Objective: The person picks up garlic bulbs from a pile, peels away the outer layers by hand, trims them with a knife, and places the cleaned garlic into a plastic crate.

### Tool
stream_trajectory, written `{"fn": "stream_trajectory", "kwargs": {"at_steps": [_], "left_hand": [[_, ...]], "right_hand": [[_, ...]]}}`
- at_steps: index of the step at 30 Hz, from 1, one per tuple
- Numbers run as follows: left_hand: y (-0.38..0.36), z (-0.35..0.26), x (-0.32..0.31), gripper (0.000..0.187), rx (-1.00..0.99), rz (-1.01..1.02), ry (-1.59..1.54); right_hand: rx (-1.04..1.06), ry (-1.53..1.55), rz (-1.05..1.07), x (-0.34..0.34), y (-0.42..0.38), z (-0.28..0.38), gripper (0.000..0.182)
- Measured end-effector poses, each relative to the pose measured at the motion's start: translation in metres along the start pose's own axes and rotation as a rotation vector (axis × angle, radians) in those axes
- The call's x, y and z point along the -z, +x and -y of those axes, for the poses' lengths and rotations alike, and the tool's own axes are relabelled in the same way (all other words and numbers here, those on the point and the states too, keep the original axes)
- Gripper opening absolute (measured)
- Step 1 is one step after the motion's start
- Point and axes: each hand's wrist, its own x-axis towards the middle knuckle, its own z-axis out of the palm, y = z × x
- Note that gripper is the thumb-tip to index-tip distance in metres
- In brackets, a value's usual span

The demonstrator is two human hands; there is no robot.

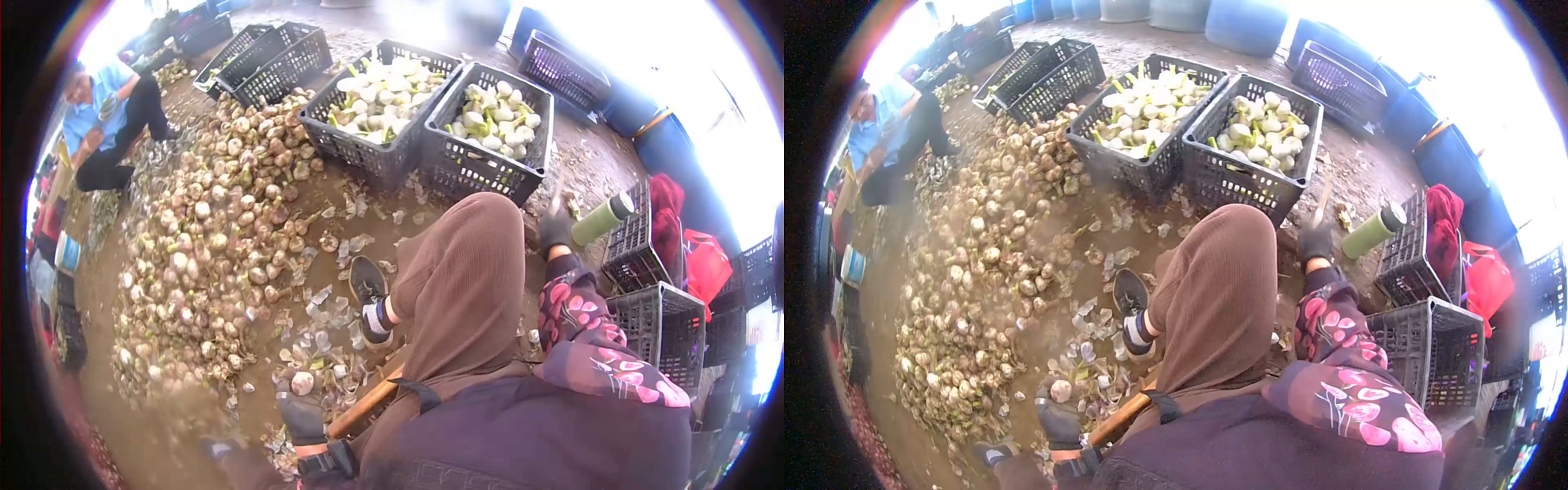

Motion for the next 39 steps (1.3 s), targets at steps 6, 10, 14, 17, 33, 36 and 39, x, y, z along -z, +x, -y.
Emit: {"fn": "stream_trajectory", "kwargs": {"at_steps": [6, 10, 14, 17, 33, 36, 39], "left_hand": [[0.002, 0.0, -0.005, 0.029, 0.027, 0.005, 0.05], [0.003, 0.007, -0.013, 0.034, -0.09, 0.024, 0.124], [0.001, 0.01, -0.036, 0.037, -0.25, 0.027, 0.337], [0.003, 0.013, -0.064, 0.039, -0.361, 0.108, 0.144], [-0.016, -0.027, -0.035, 0.027, -0.243, -0.27, 0.559], [-0.012, -0.027, -0.037, 0.018, -0.329, -0.273, 0.697], [-0.013, -0.033, -0.021, 0.017, -0.071, -0.045, 0.331]], "right_hand": [[-0.102, -0.283, 0.273, -0.02, 0.033, -0.052, 0.054], [0.277, -0.471, -0.045, -0.025, 0.084, -0.035, 0.049], [0.641, 0.334, -0.085, 0.032, -0.002, 0.127, 0.035], [0.729, 0.797, 0.425, 0.04, -0.14, 0.222, 0.024], [1.016, 0.406, 1.599, -0.039, -0.403, 0.239, 0.05], [1.342, 0.513, 1.487, -0.051, -0.414, 0.232, 0.049], [1.308, 0.441, 1.521, -0.047, -0.42, 0.235, 0.043]]}}
